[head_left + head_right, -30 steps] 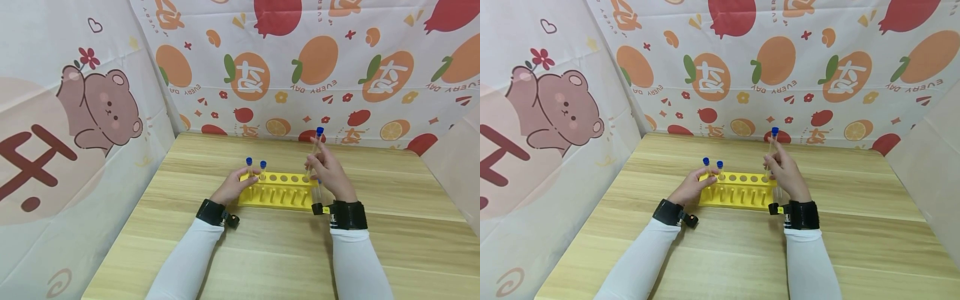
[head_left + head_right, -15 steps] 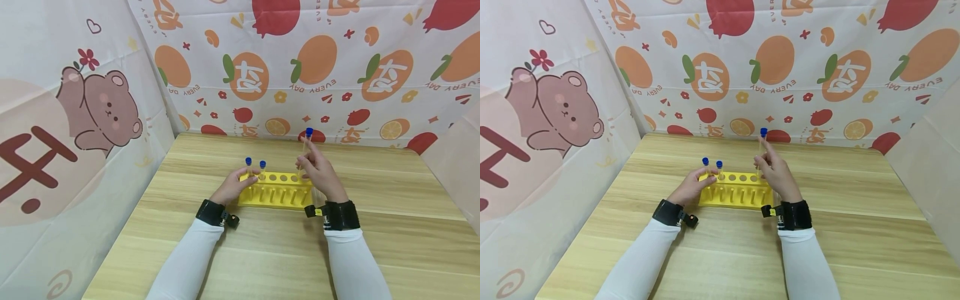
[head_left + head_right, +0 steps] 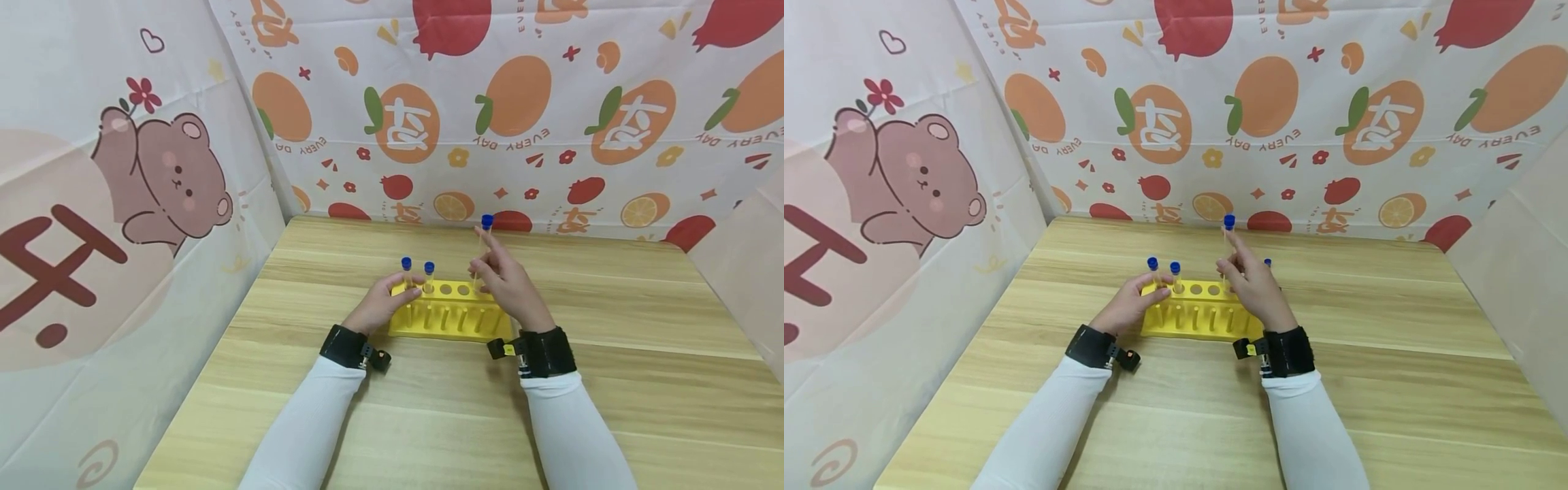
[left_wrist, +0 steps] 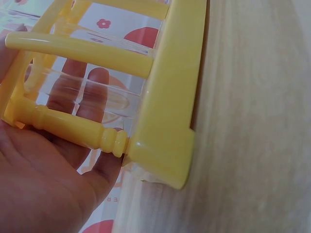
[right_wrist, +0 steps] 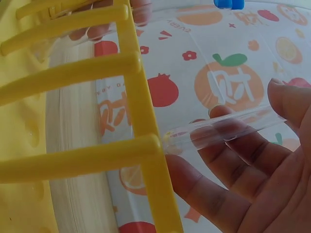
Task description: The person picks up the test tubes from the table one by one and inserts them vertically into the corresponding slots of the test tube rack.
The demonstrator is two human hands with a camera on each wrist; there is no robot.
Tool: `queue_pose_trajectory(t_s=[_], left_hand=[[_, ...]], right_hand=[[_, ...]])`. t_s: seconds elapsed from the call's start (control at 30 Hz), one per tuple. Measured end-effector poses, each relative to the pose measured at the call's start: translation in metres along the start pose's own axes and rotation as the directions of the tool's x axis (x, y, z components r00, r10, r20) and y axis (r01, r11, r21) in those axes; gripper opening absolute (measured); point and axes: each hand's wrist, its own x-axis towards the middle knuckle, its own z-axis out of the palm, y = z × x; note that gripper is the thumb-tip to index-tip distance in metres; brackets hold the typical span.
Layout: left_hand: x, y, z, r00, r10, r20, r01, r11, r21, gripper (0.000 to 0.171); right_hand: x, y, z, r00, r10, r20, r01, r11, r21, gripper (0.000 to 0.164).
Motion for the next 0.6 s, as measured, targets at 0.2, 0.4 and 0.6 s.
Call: queue_pose_trajectory(t_s=[0.2,0.4,0.6], left_hand=[[-0.001,0.0,0.0,1.0,0.013,-0.002,-0.013,1.0,0.0,0.03],[0.0,-0.001,0.0,1.0,0.017,-0.003,-0.016,1.0,0.011,0.029],[0.001,-0.002,0.0,1.0,0.01,-0.01,-0.01,1.0,0.022,0.031]], right_hand=[[0.001,0.001,0.002,1.0,-0.003,-0.002,0.003,1.0,-0.01,0.055],[0.001,0.0,0.004,1.0,-0.022,-0.015,0.022,1.0,-0.007,0.056],[0.002,-0.001,0.013,0.998,-0.069,-0.009,0.07,0.997,0.032,0.056]])
